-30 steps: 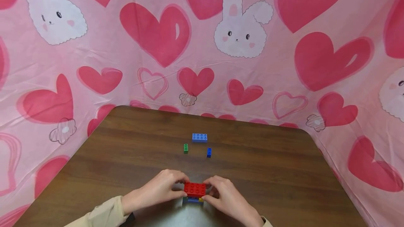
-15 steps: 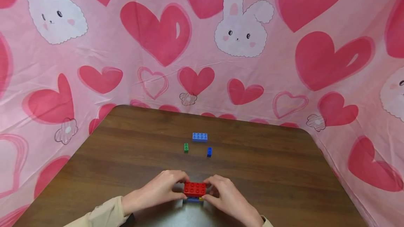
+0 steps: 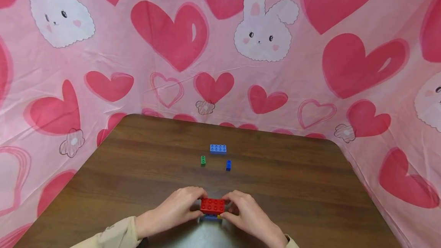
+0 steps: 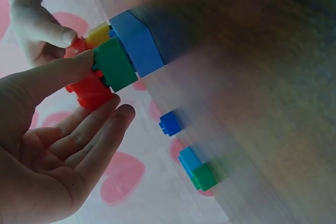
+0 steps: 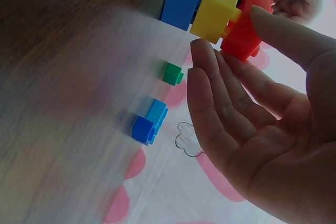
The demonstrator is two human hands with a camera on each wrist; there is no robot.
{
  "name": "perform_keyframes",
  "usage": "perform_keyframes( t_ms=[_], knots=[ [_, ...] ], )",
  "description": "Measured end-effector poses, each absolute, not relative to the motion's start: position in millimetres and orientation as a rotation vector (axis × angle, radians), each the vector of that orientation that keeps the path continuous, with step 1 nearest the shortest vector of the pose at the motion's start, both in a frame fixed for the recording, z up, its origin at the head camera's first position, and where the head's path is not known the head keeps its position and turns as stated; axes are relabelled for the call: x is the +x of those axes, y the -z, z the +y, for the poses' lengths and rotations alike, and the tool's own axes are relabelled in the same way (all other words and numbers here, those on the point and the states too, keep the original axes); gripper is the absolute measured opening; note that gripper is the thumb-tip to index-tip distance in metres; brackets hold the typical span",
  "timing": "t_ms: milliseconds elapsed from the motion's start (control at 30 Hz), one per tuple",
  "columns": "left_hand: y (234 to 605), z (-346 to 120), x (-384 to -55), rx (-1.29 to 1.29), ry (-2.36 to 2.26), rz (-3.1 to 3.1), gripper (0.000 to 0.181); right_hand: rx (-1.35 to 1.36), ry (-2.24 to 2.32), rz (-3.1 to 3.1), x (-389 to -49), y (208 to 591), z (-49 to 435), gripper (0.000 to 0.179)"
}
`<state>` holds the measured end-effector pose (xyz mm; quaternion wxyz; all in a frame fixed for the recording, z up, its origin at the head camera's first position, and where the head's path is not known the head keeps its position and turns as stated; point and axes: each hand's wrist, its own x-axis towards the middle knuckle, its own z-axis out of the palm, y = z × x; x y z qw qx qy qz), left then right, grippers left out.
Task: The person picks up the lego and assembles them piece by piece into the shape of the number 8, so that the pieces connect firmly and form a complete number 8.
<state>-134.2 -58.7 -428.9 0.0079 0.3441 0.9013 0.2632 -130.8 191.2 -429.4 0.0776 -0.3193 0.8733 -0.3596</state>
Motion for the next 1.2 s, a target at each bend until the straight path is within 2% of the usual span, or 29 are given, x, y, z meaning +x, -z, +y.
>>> perform_keyframes(
  t_ms=[267,733,1067,1200],
  knots=[
    [430.2,-58.3,-135.6,1.043,-0.819,2.796,0.031,-0.915,1.061,2.595,-130.2,431.9,191.8,0.034],
    [432.8,-60.2,-134.1,1.081,-0.854,2.755,0.034,-0.873,0.962,2.657,-130.5,434.1,189.2,0.030],
    [431.6,-59.0,-134.5,1.117,-0.787,2.773,0.030,-0.969,1.000,2.682,-126.6,432.4,188.5,0.034],
    [432.0,-59.0,-134.5,1.144,-0.763,2.798,0.030,-1.025,1.030,2.687,-125.9,430.9,187.3,0.031]
  ],
)
